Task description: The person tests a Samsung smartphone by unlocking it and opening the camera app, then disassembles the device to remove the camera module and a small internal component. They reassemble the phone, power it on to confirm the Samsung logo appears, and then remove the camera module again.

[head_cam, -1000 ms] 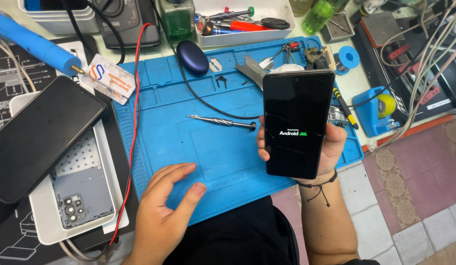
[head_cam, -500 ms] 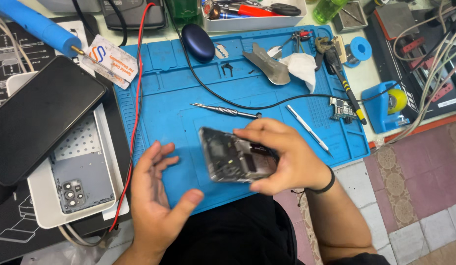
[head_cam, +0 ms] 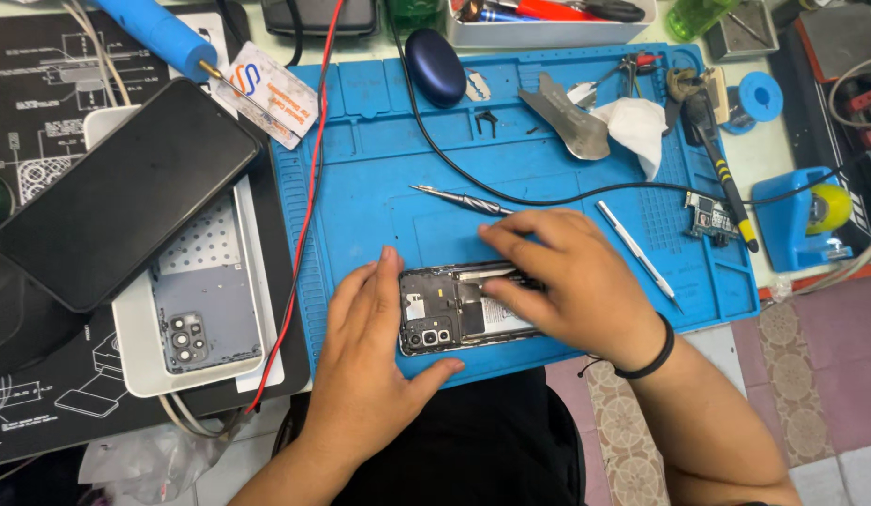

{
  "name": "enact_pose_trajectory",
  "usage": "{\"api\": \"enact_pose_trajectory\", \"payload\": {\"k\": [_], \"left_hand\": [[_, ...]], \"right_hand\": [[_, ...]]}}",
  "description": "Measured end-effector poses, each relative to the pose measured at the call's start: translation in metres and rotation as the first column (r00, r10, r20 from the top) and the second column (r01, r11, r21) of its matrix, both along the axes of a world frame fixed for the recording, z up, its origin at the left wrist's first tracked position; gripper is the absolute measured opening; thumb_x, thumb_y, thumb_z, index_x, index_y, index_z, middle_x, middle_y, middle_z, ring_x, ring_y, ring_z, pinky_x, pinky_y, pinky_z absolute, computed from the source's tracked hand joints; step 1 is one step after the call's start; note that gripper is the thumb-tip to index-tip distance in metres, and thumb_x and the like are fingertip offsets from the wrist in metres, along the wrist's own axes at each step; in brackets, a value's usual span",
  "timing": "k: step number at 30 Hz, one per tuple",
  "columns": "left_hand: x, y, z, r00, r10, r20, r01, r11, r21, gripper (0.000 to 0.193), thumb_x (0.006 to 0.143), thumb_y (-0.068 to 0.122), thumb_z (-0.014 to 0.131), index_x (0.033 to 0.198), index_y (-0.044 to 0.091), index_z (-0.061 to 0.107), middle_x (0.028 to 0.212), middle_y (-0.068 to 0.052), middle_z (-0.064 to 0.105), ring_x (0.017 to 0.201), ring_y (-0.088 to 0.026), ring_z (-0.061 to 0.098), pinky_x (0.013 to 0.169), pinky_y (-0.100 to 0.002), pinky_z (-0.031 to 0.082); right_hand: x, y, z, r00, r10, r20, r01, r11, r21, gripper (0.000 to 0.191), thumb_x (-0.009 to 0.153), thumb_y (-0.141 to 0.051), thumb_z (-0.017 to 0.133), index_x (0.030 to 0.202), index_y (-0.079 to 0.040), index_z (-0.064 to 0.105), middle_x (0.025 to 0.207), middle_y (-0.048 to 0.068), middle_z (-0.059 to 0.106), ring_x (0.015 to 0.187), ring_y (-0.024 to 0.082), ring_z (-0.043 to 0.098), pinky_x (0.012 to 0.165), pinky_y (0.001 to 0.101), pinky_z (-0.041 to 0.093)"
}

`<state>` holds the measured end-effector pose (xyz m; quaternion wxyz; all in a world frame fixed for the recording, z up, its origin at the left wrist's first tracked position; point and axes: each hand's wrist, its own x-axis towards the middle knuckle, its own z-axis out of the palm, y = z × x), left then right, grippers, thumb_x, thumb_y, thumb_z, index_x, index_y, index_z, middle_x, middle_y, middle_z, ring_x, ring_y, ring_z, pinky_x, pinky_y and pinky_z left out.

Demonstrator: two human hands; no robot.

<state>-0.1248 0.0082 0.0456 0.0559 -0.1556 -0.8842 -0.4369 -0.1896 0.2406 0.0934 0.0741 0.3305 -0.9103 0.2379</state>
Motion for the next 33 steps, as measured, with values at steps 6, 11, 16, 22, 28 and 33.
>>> {"api": "enact_pose_trajectory", "payload": {"k": [6,11,16,22,28,33], "left_hand": [[-0.004,0.005,-0.001,0.999,0.029,-0.034,-0.029,1.0,0.011,0.117,0.065,0.024,0.093,0.153,-0.01,0.024,0.137,-0.024,0.057,0.138,-0.041,0.043,0.111,-0.046,0.037],[-0.002,0.003,-0.003,0.998,0.052,-0.02,-0.051,0.998,0.03,0.113,0.067,0.024,0.092,0.153,-0.01,0.026,0.134,-0.023,0.06,0.136,-0.04,0.046,0.11,-0.045,0.039],[-0.005,0.002,-0.005,0.997,0.067,-0.029,-0.067,0.998,0.012,0.11,0.069,0.026,0.092,0.152,-0.009,0.029,0.132,-0.023,0.061,0.136,-0.041,0.045,0.109,-0.046,0.041],[-0.007,0.003,-0.008,0.99,0.099,-0.098,-0.102,0.994,-0.031,0.086,0.068,0.029,0.092,0.139,0.0,0.056,0.136,-0.022,0.059,0.131,-0.04,0.048,0.109,-0.047,0.042],[-0.002,0.001,-0.009,0.991,0.078,-0.11,-0.081,0.996,-0.026,0.041,0.068,0.031,0.092,0.104,0.015,0.08,0.14,-0.02,0.056,0.133,-0.041,0.046,0.107,-0.047,0.045],[-0.002,-0.002,-0.007,0.994,0.061,-0.093,-0.064,0.998,-0.029,0.041,0.067,0.03,0.092,0.103,0.014,0.081,0.14,-0.021,0.055,0.134,-0.041,0.045,0.107,-0.047,0.045]], "right_hand": [[-0.034,0.004,-0.019,0.975,-0.07,-0.209,0.113,0.972,0.204,0.026,0.086,-0.015,0.077,0.111,-0.008,0.075,0.091,0.007,0.068,0.082,0.031,0.065,0.075,0.0449,0.05],[-0.039,0.001,-0.018,0.985,-0.068,-0.161,0.081,0.994,0.074,0.017,0.088,-0.01,0.076,0.103,-0.005,0.072,0.088,0.01,0.066,0.079,0.031,0.065,0.071,0.0416,0.051],[-0.021,0.014,0.025,0.992,-0.125,0.006,0.125,0.99,-0.063,0.019,0.092,-0.007,0.076,0.11,-0.002,0.072,0.089,0.01,0.069,0.077,0.023,0.067,0.067,0.0329,0.051],[0.004,0.021,0.055,0.999,-0.017,0.035,0.012,0.989,0.144,0.022,0.076,-0.01,0.083,0.098,-0.009,0.079,0.083,0.002,0.068,0.071,0.017,0.064,0.062,0.0307,0.047],[0.02,0.001,0.055,0.995,0.091,0.047,-0.098,0.974,0.205,0.018,0.07,-0.012,0.084,0.084,-0.008,0.073,0.081,0.001,0.068,0.069,0.022,0.06,0.063,0.0353,0.047],[0.022,-0.007,0.05,0.993,0.113,0.045,-0.119,0.978,0.173,0.021,0.067,-0.011,0.084,0.086,-0.01,0.074,0.081,0.001,0.068,0.069,0.021,0.06,0.062,0.0337,0.046]]}}
